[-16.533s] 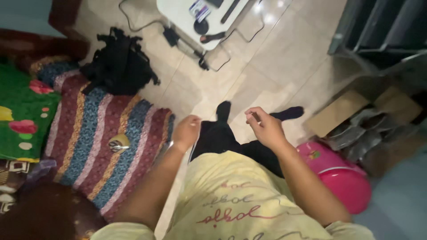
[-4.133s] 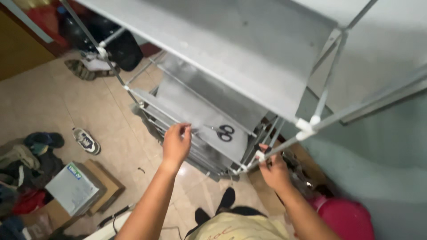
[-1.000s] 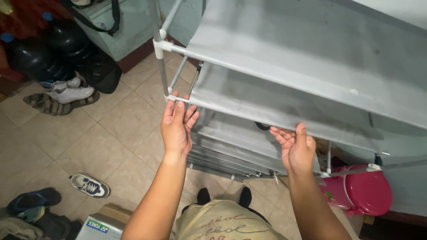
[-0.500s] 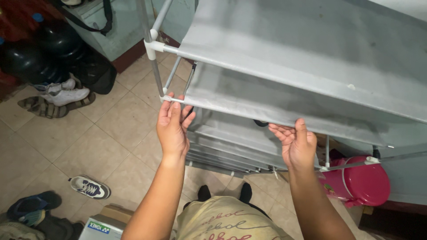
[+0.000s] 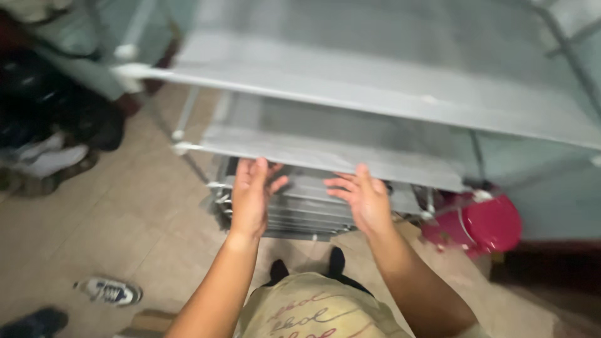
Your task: The person applies black tape to the frame and joints of a tiered shelf unit using a roll of tape and a pair of scissors to secure the components.
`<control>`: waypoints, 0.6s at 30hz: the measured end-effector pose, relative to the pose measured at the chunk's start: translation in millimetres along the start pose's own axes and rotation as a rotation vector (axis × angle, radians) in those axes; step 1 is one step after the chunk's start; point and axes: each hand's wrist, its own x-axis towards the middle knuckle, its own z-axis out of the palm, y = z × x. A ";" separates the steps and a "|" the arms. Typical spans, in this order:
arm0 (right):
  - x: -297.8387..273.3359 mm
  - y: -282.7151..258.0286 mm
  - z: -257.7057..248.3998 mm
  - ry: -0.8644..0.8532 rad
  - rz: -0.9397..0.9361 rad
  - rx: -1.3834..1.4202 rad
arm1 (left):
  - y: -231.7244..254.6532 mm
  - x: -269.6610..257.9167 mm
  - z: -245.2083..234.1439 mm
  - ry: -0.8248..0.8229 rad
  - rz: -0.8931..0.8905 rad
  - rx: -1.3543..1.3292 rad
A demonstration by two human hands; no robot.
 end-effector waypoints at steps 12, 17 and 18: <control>-23.1 -39.4 -25.9 0.067 -0.299 -0.673 | -87.0 1.1 76.0 -0.248 -0.200 0.136; -48.5 -85.6 -100.9 0.710 -1.327 -1.278 | -92.4 -0.3 93.2 -0.248 -0.037 -0.001; -47.6 -92.9 -117.0 0.718 -1.315 -1.282 | -93.2 0.8 97.5 -0.249 -0.049 0.005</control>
